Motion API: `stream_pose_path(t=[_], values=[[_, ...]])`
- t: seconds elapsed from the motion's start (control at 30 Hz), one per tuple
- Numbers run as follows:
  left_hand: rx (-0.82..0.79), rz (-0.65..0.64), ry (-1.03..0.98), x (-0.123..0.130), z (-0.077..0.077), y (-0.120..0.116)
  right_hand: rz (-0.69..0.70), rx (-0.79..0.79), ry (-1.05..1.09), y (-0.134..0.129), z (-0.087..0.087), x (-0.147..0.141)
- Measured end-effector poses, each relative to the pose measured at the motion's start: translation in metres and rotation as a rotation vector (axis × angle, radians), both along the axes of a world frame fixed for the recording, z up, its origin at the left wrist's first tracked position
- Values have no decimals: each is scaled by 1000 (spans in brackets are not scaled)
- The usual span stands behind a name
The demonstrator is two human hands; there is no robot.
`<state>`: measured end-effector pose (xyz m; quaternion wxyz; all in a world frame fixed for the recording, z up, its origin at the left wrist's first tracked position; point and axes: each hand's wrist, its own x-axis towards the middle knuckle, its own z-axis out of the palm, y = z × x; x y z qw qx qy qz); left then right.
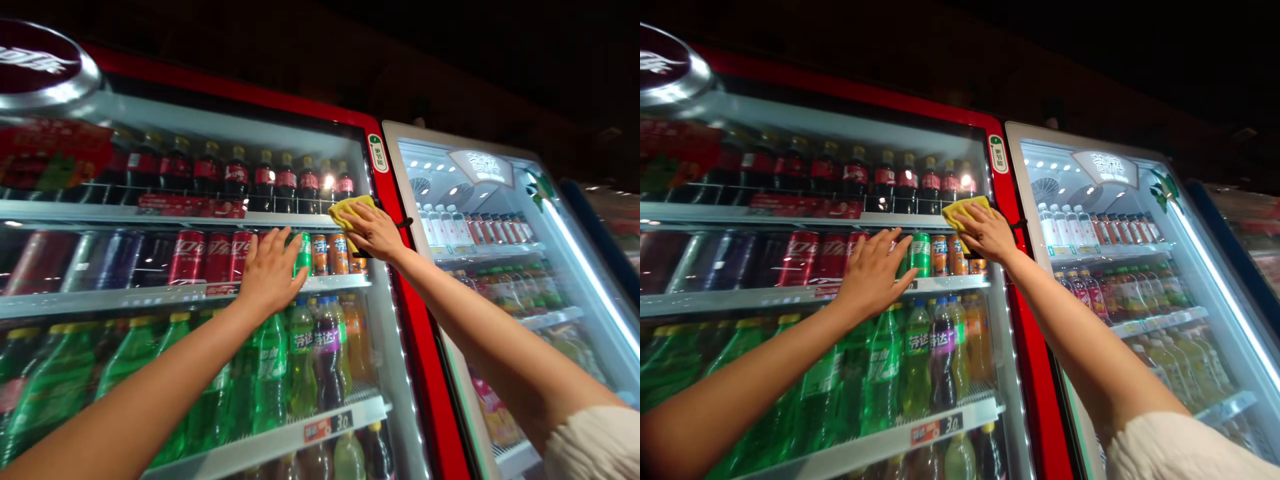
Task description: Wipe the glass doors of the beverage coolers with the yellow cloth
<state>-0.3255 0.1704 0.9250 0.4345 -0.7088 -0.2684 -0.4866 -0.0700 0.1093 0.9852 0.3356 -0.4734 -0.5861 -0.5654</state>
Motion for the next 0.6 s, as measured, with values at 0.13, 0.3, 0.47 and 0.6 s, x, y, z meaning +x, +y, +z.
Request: stream_pose_path(t=[0.13, 0.3, 0.47, 0.6], values=[[10, 19, -10, -5, 3, 2, 1, 146, 381, 18, 30, -36], [2, 27, -2, -15, -2, 1, 94, 61, 33, 26, 6, -70], [-36, 41, 34, -41, -5, 0, 88, 33, -40, 4, -23, -30], [-46, 56, 34, -53, 2, 1, 54, 198, 339, 22, 8, -69]])
